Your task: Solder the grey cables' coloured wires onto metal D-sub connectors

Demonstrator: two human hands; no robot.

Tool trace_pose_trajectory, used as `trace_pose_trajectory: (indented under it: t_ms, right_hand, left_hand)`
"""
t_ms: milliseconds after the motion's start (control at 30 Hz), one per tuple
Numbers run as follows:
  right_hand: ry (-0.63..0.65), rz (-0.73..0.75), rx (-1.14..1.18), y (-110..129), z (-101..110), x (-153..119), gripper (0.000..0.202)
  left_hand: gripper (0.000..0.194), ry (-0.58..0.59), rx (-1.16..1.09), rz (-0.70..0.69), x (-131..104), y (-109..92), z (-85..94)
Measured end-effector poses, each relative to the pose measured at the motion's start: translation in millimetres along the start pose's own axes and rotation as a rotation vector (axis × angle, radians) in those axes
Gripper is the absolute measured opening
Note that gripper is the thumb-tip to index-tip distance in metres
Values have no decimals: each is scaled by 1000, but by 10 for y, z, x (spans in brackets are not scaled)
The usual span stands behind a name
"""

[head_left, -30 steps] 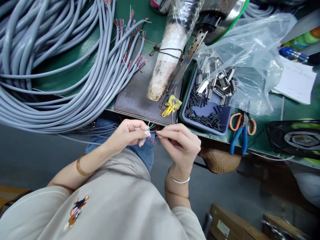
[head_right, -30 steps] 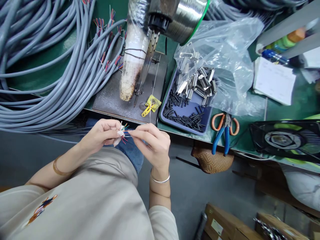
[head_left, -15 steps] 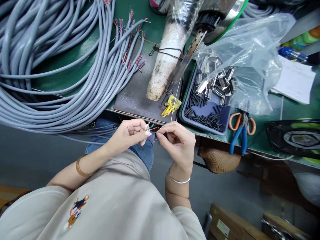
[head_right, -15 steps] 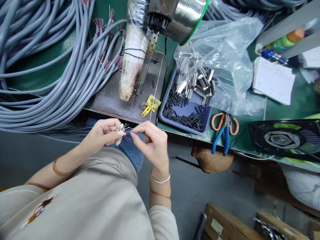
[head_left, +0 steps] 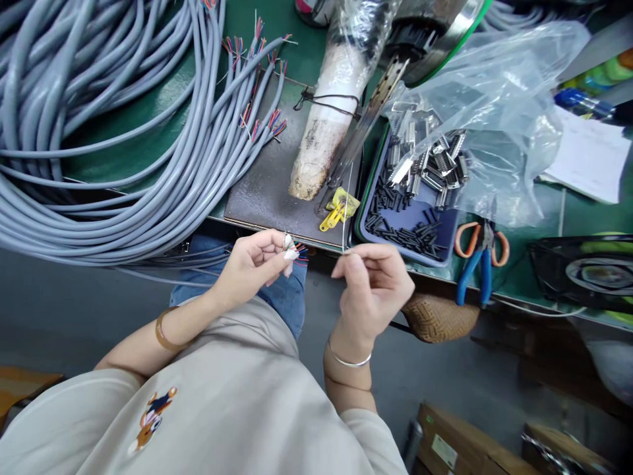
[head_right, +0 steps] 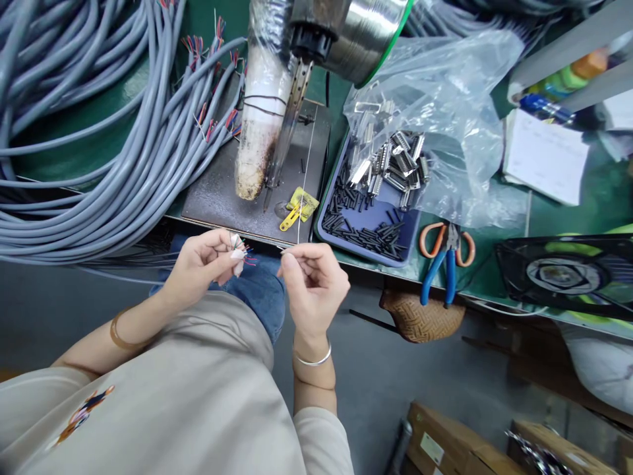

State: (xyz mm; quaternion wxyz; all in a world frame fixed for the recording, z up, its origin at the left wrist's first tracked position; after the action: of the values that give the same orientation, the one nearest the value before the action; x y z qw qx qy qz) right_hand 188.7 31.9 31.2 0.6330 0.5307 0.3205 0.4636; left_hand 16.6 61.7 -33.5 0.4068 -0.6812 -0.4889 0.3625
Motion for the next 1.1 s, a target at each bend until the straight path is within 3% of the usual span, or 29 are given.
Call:
trace_pose_trajectory:
  t_ms: [67, 133, 233, 333, 533, 700, 767, 833, 900, 967, 1067, 1100]
  right_hand:
    - [-21, 79, -4, 65, 55, -34, 15]
    - [55, 140, -75, 114, -20, -71, 12]
    - [174, 241, -211, 197, -218, -147, 10]
    - [199, 302, -257, 264, -365, -184, 18]
    - [205, 394, -253, 380, -551, -228, 12]
    - [319, 568, -356, 441, -674, -413, 9]
    - [267, 481, -316, 376, -536, -331, 7]
    - [198, 335, -296, 264, -373, -199, 18]
    - [215, 239, -329, 175, -329, -116, 31]
    - [288, 231, -374, 157, -392, -93, 29]
    - [336, 333, -439, 226, -497, -113, 6]
    - [332, 383, -472, 257, -516, -127, 11]
  left_hand:
    - [35, 15, -201, 158, 3, 114, -13]
    - [37, 20, -334, 264, -1, 174, -14]
    - [35, 42, -445, 333, -11, 199, -23]
    - [34, 46, -487, 348, -28, 214, -24]
    - [35, -28, -342, 274, -19, 187, 34]
    - [42, -109, -170, 171, 16, 89, 115]
    - [42, -97, -145, 154, 21, 72, 103]
    - [42, -85, -123, 140, 23, 57, 87]
    - [42, -69, -84, 108, 32, 19, 67]
    - [40, -45, -39, 65, 43, -35, 39]
    - [36, -16, 20, 21, 44, -86, 5]
    - [35, -17, 38, 13, 38, -91, 8]
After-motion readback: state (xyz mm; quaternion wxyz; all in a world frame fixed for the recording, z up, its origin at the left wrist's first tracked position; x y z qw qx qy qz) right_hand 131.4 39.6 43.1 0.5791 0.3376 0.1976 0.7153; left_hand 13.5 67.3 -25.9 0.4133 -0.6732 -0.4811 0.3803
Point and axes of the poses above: each hand's wrist, its own x-axis towards the middle knuckle, its own z-axis out of the back of the hand, y = z × x, the point moved 10 cm from there along x, towards the middle knuckle, and after that the axes turned 10 degrees about -z, right-handed, at the moved point
